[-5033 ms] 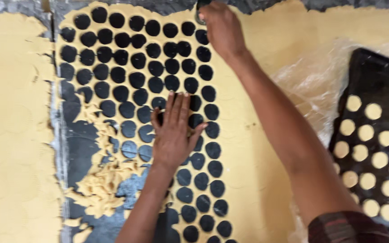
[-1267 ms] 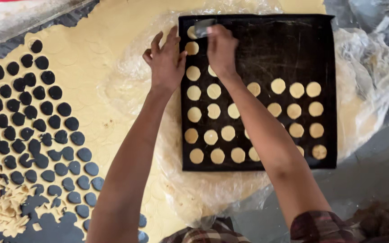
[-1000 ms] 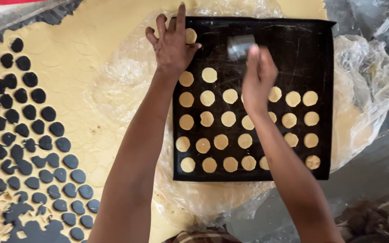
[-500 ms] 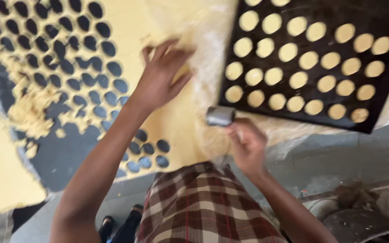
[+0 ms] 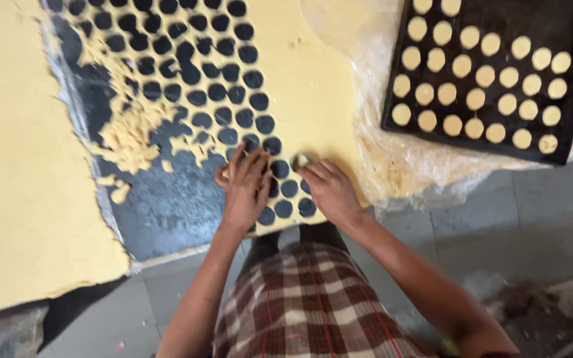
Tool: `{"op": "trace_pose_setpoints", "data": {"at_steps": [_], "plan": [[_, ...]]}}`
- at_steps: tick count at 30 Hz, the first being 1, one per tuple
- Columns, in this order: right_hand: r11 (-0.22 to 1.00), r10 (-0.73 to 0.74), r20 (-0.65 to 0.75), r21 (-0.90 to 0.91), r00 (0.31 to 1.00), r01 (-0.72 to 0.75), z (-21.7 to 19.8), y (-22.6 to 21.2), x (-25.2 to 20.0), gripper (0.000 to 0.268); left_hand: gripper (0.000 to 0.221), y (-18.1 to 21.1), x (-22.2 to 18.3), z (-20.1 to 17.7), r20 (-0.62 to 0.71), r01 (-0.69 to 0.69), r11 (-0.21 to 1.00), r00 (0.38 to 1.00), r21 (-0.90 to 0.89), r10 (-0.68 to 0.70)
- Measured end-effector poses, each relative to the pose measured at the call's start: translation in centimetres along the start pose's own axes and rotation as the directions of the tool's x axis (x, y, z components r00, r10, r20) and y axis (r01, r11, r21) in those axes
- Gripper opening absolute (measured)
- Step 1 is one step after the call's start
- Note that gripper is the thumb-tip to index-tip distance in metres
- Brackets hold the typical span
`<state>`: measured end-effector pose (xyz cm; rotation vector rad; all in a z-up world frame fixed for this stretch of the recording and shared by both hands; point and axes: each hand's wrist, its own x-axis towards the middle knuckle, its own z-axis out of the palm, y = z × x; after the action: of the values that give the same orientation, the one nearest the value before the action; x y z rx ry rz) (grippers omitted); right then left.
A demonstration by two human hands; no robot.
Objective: The person cuts small circular pieces from a large sheet of dough using a metal cutter and places the individual pieces onto baking trays.
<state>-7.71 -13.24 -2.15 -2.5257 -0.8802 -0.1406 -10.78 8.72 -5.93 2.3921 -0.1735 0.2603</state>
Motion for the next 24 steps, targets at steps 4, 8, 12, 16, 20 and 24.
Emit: {"op": "trace_pose_setpoints", "data": {"at_steps": [4,8,12,16,20,24], "plan": [[0.955,0.176,-0.097,0.26,0.98,-0.145,1.1,1.3,1.3,0.019,0.036,-0.1,1.9,-0.5,0.004,-0.017,0.998,1.0,-0.068,0.017],[0.429,0.671,0.23,0.655,0.705,-0.622,1.1,6.7,4.3,0.023,0.04,1.0,4.6,0.6,0.004,-0.094,0.991,0.995,-0.091,0.095],[-0.072,0.721,0.316,0.919,0.617,-0.387,-5.8,14.1,4.2,0.015,0.041,4.0,8.2,2.7,0.059,-0.137,0.982,0.988,-0.131,0.146],[0.099,0.834,-0.022,0.989,0.551,-0.11,-13.5,23.8,5.9,0.024,0.041,8.5,13.9,6.8,0.145,-0.16,0.965,0.971,-0.207,0.192],[0.706,0.663,-0.521,0.674,0.538,-0.218,-13.9,35.3,10.1,0.031,0.041,13.0,22.0,12.5,0.199,-0.269,0.95,0.934,-0.161,0.298],[0.958,0.113,-0.613,-0.141,0.782,-0.249,-11.0,44.1,12.3,0.036,0.041,15.5,31.8,19.6,0.135,-0.274,0.961,0.954,0.026,0.269]]}}
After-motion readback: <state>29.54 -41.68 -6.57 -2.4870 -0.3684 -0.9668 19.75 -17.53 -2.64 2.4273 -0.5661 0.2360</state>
